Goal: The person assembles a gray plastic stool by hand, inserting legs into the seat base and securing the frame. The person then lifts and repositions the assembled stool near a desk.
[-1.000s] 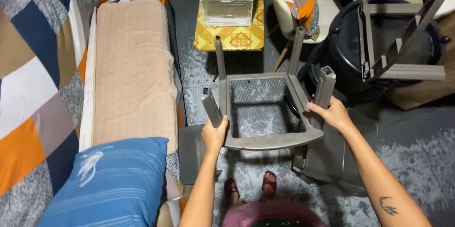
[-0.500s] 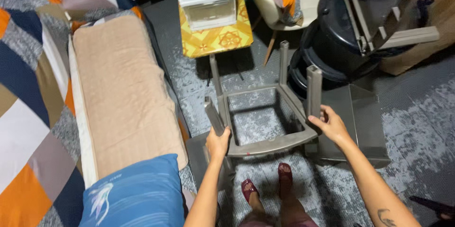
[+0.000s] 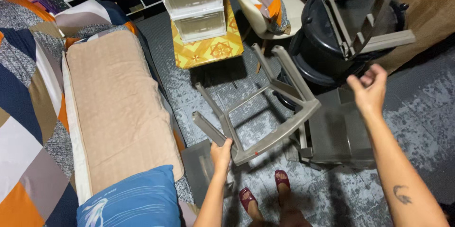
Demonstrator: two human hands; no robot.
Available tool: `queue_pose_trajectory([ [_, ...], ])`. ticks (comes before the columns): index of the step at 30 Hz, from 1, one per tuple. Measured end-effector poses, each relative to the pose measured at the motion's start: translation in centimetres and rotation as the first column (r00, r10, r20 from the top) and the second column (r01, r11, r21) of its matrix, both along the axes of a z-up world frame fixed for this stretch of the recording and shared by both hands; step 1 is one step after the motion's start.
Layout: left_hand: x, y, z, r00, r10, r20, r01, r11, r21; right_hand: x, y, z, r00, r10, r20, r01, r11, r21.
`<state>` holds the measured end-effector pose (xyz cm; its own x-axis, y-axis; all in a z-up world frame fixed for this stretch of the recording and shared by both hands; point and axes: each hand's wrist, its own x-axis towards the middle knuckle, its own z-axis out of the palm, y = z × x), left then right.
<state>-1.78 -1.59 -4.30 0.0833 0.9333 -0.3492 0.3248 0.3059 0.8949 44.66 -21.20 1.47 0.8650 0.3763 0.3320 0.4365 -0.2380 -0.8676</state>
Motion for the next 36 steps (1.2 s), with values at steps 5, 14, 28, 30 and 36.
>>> queue_pose_trajectory([
  [5, 2.1, -1.3, -0.2, 0.986, 0.072, 0.15, -0.059, 0.995, -0.085, 6.5, 2.9, 3.9, 0.994, -0.018, 0.111, 0.001, 0.989, 0.149],
  [14, 6.3, -4.0, -0.8, 0.947, 0.194, 0.256, -0.154, 0.974, -0.168, 11.5, 10.4, 7.9, 0.982, 0.19, 0.02, -0.19, 0.961, 0.203],
  [28, 13.0, -4.2, 0.1, 0.909, 0.299, 0.29, -0.245, 0.947, -0.21, 14.0, 10.9, 9.6, 0.911, 0.227, 0.343, -0.257, 0.965, 0.044],
  [30, 12.9, -4.0, 0.3, 0.907, 0.324, 0.269, -0.267, 0.936, -0.229, 15.2, 10.0, 10.0, 0.906, 0.229, 0.356, -0.261, 0.965, 0.041],
  [36, 12.7, -3.5, 0.6, 0.881, 0.343, 0.326, -0.259, 0.926, -0.274, 17.6, 7.1, 14.3, 0.868, 0.358, 0.344, -0.415, 0.903, 0.107],
])
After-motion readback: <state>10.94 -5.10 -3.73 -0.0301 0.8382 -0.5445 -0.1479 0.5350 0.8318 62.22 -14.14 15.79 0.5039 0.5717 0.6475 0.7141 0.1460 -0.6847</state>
